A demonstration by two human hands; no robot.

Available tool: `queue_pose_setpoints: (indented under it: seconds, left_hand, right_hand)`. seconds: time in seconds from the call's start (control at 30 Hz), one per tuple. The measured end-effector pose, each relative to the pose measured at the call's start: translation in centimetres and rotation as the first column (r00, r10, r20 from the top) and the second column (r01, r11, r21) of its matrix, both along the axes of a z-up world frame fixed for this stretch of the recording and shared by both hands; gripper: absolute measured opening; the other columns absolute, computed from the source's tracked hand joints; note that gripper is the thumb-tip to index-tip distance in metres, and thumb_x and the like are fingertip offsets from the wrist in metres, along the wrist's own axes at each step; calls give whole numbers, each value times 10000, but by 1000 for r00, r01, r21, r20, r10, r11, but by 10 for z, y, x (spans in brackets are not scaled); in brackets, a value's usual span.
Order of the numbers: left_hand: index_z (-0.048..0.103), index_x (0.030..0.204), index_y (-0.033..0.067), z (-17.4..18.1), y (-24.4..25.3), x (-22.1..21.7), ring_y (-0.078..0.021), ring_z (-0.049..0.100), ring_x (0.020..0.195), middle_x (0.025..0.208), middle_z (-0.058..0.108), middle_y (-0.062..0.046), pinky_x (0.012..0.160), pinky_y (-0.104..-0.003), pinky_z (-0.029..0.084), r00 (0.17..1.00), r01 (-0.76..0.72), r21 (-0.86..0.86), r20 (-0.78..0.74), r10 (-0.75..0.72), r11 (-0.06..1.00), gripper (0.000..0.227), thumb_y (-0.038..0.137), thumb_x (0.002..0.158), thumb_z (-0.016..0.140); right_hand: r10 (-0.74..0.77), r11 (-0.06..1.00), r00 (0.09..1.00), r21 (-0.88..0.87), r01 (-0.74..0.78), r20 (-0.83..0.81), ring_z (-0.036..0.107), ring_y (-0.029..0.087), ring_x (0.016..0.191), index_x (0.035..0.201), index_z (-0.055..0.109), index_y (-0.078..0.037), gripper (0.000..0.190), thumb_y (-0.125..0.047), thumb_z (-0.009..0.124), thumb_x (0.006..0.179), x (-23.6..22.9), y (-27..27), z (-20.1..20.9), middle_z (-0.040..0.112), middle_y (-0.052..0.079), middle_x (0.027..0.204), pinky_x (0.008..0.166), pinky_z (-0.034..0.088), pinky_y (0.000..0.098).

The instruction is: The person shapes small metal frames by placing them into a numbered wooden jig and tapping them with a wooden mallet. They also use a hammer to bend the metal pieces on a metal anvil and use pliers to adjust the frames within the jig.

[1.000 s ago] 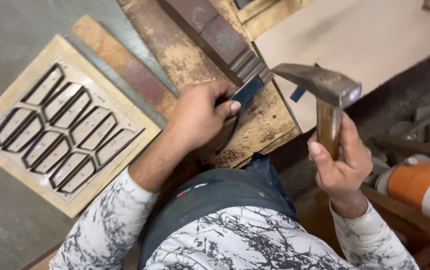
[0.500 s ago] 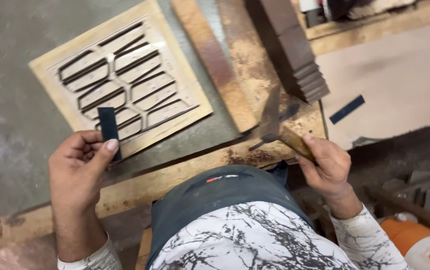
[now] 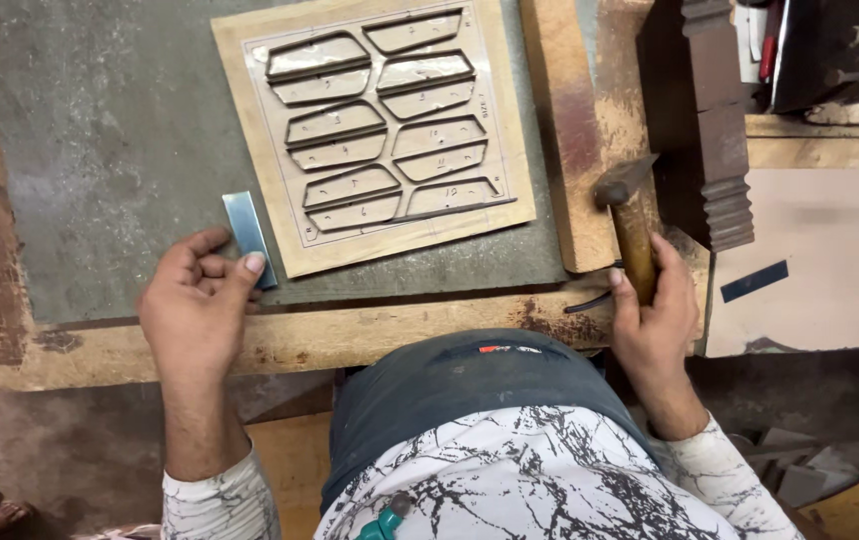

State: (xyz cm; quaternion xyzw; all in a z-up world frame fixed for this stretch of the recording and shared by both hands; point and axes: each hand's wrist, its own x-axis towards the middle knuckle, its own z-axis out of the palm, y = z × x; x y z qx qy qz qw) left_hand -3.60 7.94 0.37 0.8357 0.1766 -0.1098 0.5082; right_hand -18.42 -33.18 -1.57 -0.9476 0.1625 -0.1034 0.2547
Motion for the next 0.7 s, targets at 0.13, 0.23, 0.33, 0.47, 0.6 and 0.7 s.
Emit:
queue_pose_setpoints:
  seconds: [0.13, 0.23, 0.33, 0.47, 0.6, 0.7]
  left_hand:
    - [693, 1269, -40, 18, 0, -3, -145, 718, 803, 960, 753, -131, 690, -290, 584, 977, 125, 308, 129, -171, 943, 409, 88, 908, 837]
    - [703, 1246, -24, 30, -6, 4, -170, 746, 837, 993, 754, -143, 696, -295, 609, 947, 180, 326, 198, -253, 928, 404, 135, 904, 847]
    - [718, 1210, -6, 30, -24, 7, -201, 743, 854, 1020, 751, -153, 733, -334, 611, 894, 312, 324, 217, -392, 893, 408, 192, 882, 858]
    - [704, 1188, 6, 16, -64, 14, -302, 654, 1066, 1125, 720, -166, 954, -453, 513, 683, 515, 480, 270, -679, 710, 494, 319, 847, 877]
    - [716, 1141, 14, 16, -91, 18, -348, 526, 1210, 1261, 633, -168, 1040, -516, 379, 606, 583, 486, 274, -747, 651, 533, 313, 738, 893]
    - [709, 1126, 6, 16, -94, 25, -357, 461, 1303, 1357, 561, -192, 1078, -532, 326, 587, 607, 489, 257, -768, 627, 556, 305, 701, 907]
  right_hand:
    - [31, 989, 996, -140, -43, -89, 602, 383, 1165, 1425, 560, 8, 502, -111, 752, 977, 13, -5, 2, 611, 207, 1278, 1015, 496, 466]
    - [32, 932, 992, -355, -74, -123, 574, 386, 1162, 1362, 597, 3, 503, -118, 800, 918, 18, -13, 7, 610, 201, 1255, 1020, 463, 474]
    - [120, 936, 989, -323, -141, -86, 565, 364, 1207, 1306, 603, -16, 412, -46, 748, 921, 4, -15, 13, 603, 178, 1265, 1058, 450, 447]
    - [373, 883, 902, -213, -417, -220, 574, 356, 1238, 1167, 626, -21, 424, 54, 674, 752, 4, -8, 18, 611, 165, 1294, 1054, 448, 449]
    - [421, 825, 844, -247, -508, -332, 573, 353, 1224, 1063, 642, -28, 413, 18, 724, 661, 15, 2, 19, 593, 183, 1248, 1026, 440, 491]
    - [468, 803, 790, -181, -567, -396, 573, 359, 1165, 968, 644, -26, 396, -14, 761, 590, 21, -4, 20, 610, 190, 1169, 953, 448, 484]
